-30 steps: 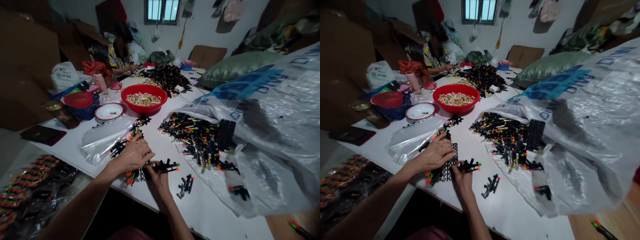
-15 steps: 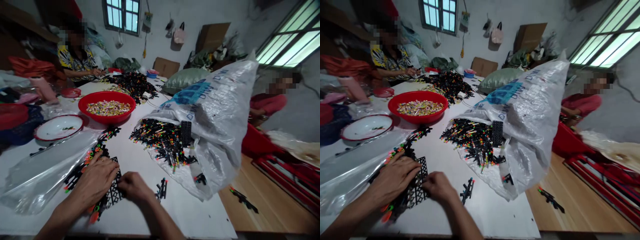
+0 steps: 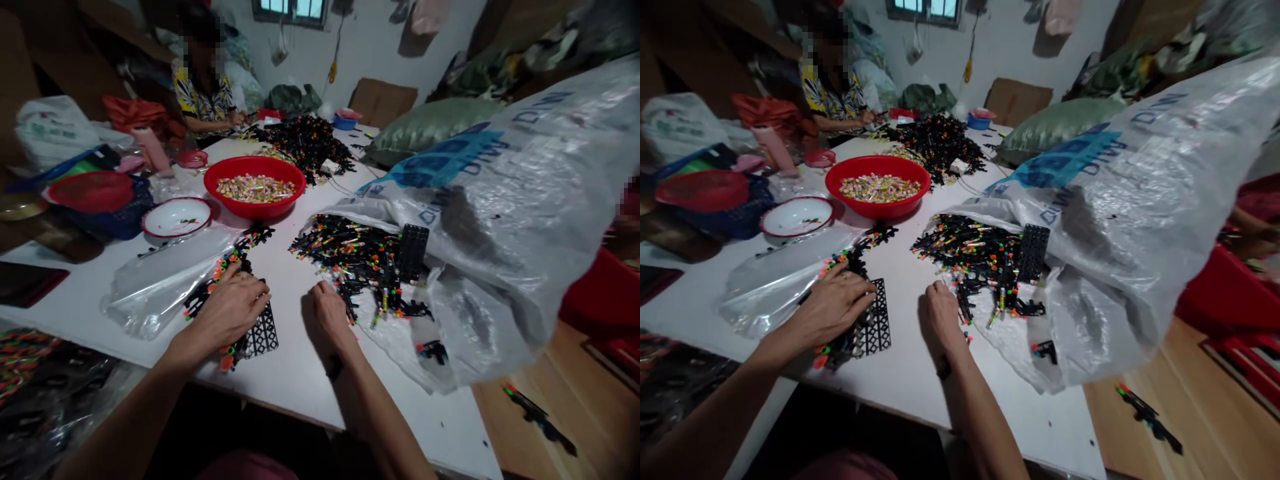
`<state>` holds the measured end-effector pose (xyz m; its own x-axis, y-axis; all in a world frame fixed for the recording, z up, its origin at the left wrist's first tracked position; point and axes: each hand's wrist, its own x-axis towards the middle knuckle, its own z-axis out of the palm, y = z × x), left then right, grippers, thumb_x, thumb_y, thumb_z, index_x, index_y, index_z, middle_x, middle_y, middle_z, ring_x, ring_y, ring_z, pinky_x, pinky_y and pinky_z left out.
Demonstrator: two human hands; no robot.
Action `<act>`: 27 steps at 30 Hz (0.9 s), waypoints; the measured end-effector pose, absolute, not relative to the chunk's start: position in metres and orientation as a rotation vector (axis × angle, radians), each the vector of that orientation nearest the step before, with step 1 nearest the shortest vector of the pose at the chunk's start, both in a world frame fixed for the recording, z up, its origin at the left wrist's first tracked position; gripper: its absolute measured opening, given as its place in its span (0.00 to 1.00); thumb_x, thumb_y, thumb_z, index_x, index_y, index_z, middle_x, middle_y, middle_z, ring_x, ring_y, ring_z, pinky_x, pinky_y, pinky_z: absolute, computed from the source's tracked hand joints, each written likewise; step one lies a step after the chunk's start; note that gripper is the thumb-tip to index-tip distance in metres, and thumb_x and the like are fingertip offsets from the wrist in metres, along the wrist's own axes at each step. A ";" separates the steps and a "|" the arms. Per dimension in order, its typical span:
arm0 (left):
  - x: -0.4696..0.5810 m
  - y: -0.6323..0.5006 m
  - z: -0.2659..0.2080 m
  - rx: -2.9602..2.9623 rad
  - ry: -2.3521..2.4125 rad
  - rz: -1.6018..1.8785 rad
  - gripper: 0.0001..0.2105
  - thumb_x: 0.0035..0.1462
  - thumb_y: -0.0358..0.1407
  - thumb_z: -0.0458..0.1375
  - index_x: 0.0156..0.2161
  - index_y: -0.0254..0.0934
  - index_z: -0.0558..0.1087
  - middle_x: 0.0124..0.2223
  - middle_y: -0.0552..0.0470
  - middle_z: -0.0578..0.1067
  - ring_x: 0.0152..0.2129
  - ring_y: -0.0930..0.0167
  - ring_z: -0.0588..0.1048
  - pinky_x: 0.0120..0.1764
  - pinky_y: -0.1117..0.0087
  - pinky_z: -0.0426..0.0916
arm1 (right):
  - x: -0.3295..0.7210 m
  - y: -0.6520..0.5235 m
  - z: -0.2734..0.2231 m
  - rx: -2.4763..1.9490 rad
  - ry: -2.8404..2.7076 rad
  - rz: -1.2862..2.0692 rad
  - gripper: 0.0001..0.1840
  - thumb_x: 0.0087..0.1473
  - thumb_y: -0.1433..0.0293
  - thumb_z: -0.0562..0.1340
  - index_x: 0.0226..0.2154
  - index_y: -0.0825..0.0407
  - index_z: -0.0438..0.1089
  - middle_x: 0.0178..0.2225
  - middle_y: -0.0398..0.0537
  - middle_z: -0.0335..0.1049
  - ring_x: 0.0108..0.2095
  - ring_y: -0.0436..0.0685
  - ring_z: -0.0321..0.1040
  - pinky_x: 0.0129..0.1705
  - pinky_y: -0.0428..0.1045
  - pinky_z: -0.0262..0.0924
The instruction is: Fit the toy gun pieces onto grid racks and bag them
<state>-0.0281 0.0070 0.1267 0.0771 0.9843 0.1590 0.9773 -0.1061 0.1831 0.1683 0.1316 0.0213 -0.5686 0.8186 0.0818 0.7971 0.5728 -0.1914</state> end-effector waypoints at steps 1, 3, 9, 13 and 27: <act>-0.028 0.007 0.128 2.276 2.085 0.364 0.16 0.63 0.38 0.46 0.37 0.37 0.75 0.35 0.50 0.77 0.37 0.66 0.73 0.59 0.50 0.46 | 0.169 0.129 0.020 -1.353 -2.636 0.182 0.15 0.58 0.76 0.51 0.46 0.52 0.66 0.45 0.51 0.65 0.43 0.54 0.63 0.40 0.45 0.56; -0.027 0.008 0.128 2.265 2.085 0.354 0.16 0.63 0.38 0.46 0.36 0.37 0.75 0.34 0.50 0.77 0.36 0.67 0.73 0.59 0.50 0.46 | 0.174 0.134 0.021 -1.438 -2.560 0.115 0.20 0.59 0.75 0.50 0.53 0.54 0.61 0.52 0.55 0.61 0.48 0.55 0.61 0.44 0.46 0.57; -0.028 0.007 0.125 2.250 2.087 0.410 0.15 0.62 0.37 0.46 0.36 0.38 0.75 0.34 0.52 0.77 0.36 0.68 0.73 0.60 0.51 0.44 | 0.169 0.141 0.026 -1.623 -2.671 0.132 0.14 0.57 0.77 0.51 0.45 0.58 0.65 0.43 0.58 0.68 0.42 0.58 0.66 0.37 0.47 0.58; -0.029 0.007 0.124 2.265 2.068 0.411 0.16 0.62 0.37 0.45 0.35 0.38 0.75 0.34 0.51 0.77 0.36 0.67 0.73 0.59 0.51 0.45 | 0.163 0.110 0.022 -1.422 -2.767 0.201 0.14 0.56 0.80 0.50 0.39 0.54 0.67 0.39 0.51 0.68 0.39 0.54 0.66 0.39 0.46 0.55; -0.022 0.005 0.132 2.176 2.098 0.459 0.15 0.62 0.36 0.47 0.36 0.36 0.76 0.35 0.50 0.77 0.37 0.67 0.73 0.59 0.52 0.47 | 0.146 0.099 0.035 -1.227 -2.804 0.129 0.09 0.59 0.72 0.53 0.39 0.53 0.68 0.39 0.52 0.68 0.41 0.58 0.63 0.43 0.50 0.54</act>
<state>-0.0218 0.0047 0.1316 0.0147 0.9877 0.1557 0.9625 -0.0561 0.2654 0.1464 0.0986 0.0350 -0.6765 0.7355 0.0375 0.7289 0.6760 -0.1080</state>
